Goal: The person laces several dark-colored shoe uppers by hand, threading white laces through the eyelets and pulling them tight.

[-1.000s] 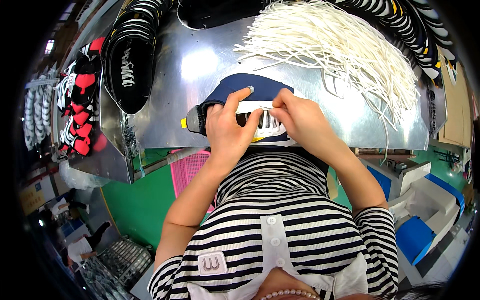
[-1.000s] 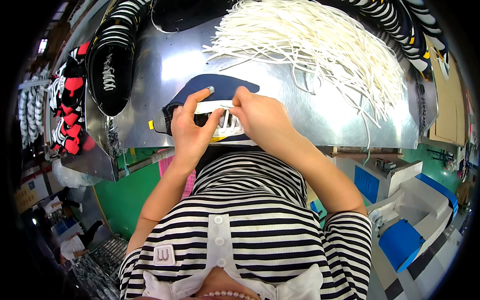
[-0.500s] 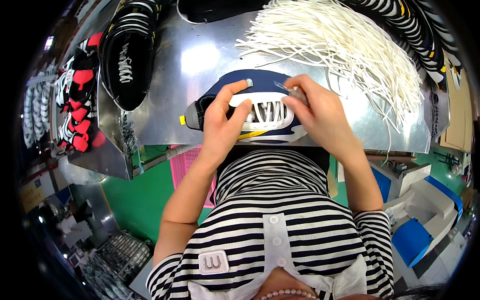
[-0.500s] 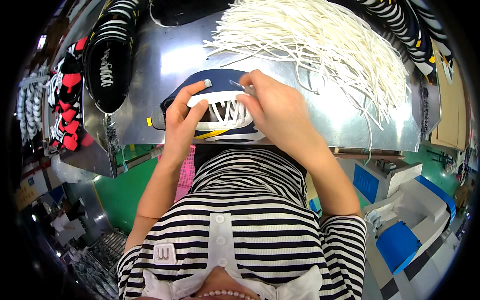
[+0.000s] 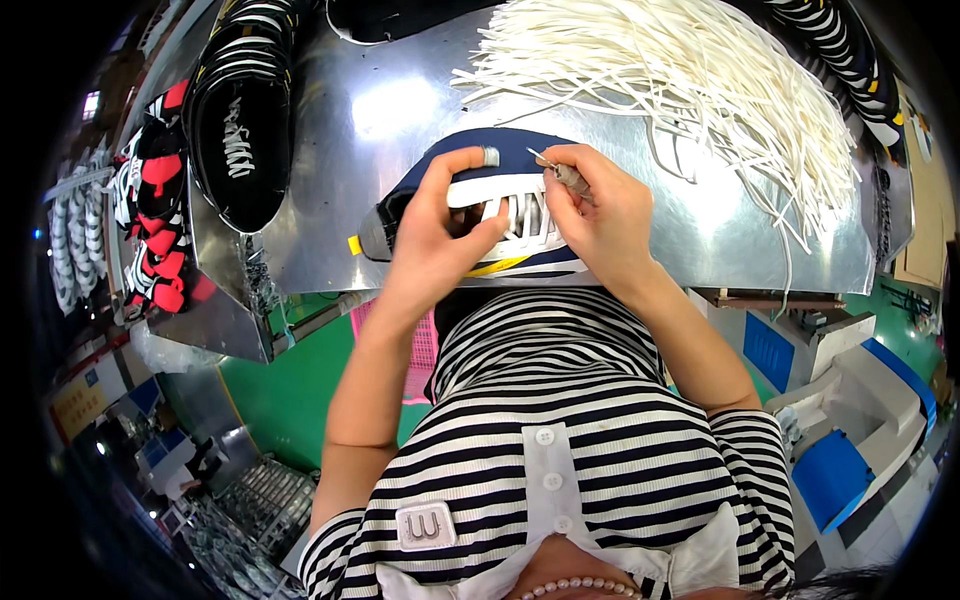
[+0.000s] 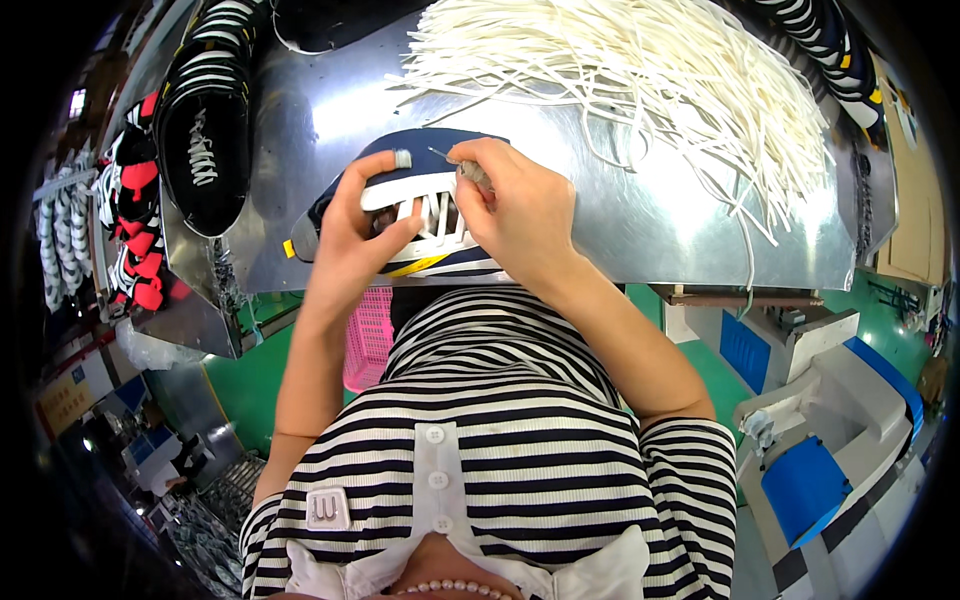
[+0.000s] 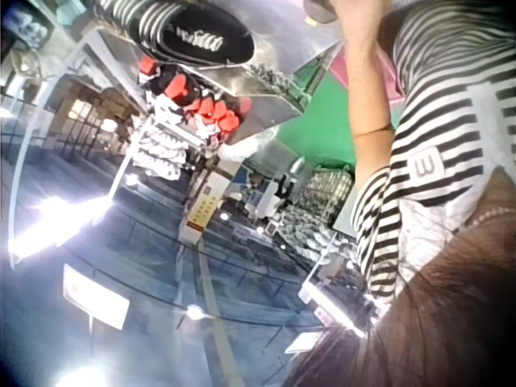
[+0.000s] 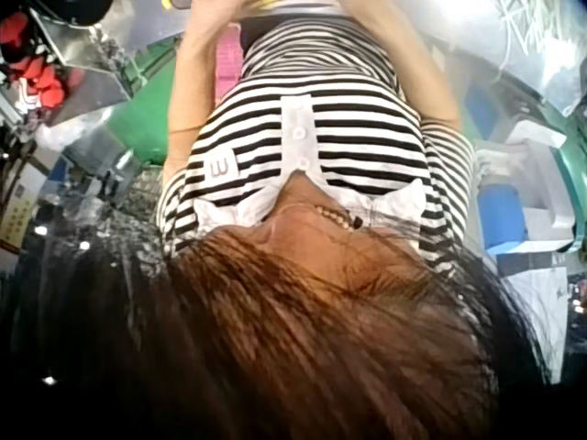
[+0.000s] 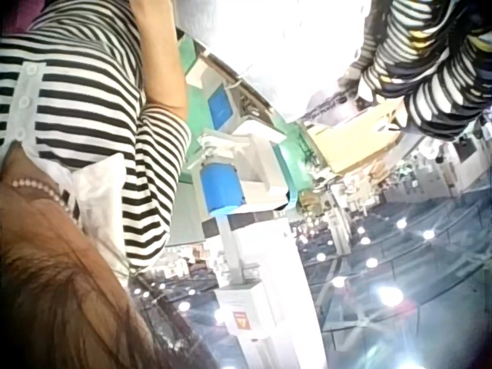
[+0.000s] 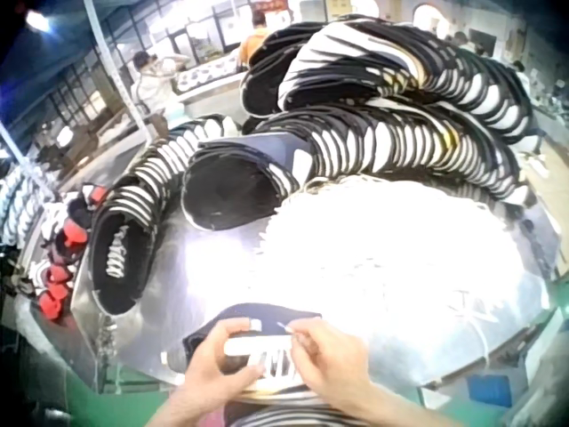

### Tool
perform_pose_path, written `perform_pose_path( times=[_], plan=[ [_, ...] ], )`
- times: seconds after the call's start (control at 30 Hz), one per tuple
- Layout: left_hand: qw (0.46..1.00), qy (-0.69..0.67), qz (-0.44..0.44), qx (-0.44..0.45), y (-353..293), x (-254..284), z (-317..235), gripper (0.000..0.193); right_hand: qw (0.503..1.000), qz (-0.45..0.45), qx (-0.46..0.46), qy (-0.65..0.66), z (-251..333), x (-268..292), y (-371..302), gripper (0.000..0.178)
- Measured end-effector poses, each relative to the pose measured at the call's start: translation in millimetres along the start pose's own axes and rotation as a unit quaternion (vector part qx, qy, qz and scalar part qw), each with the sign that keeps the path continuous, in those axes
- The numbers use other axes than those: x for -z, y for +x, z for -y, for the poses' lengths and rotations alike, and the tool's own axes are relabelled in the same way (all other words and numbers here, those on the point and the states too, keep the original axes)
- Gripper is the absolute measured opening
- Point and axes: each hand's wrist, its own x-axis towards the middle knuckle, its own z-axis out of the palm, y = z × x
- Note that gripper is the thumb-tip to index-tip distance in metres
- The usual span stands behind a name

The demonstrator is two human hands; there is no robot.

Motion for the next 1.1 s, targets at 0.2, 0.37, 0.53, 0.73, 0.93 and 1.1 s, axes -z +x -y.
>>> perform_pose_path(
  times=[0.2, 0.37, 0.53, 0.73, 0.93, 1.1],
  plan=[
    [0.998, -0.008, 0.014, 0.068, -5.2, 6.8, -16.9, 0.051, 0.971, 0.103, 0.211, -0.054, 0.4, 12.1, 8.1, 0.020],
    [0.998, -0.036, 0.010, 0.044, -5.8, 1.8, -12.8, 0.044, 0.972, 0.096, 0.213, -0.038, 4.2, 7.6, 6.8, 0.027],
    [0.996, -0.071, 0.009, 0.044, 6.9, 0.0, -8.0, 0.040, 0.937, 0.156, 0.295, 0.106, 48.7, 13.7, -24.6, 0.026],
    [0.994, 0.103, 0.008, -0.036, 5.6, 0.0, -5.9, 0.041, 0.971, 0.216, 0.080, 0.060, 16.2, 11.1, -35.6, 0.023],
    [0.937, 0.305, 0.058, -0.157, -42.4, 18.6, -14.2, 0.052, 0.953, 0.162, -0.219, 0.133, 20.8, 49.4, -53.5, 0.019],
    [0.909, 0.372, 0.009, -0.188, -36.7, 10.6, -6.4, 0.026, 0.913, 0.234, -0.248, 0.225, 40.9, 45.3, -35.4, 0.023]
  ],
)
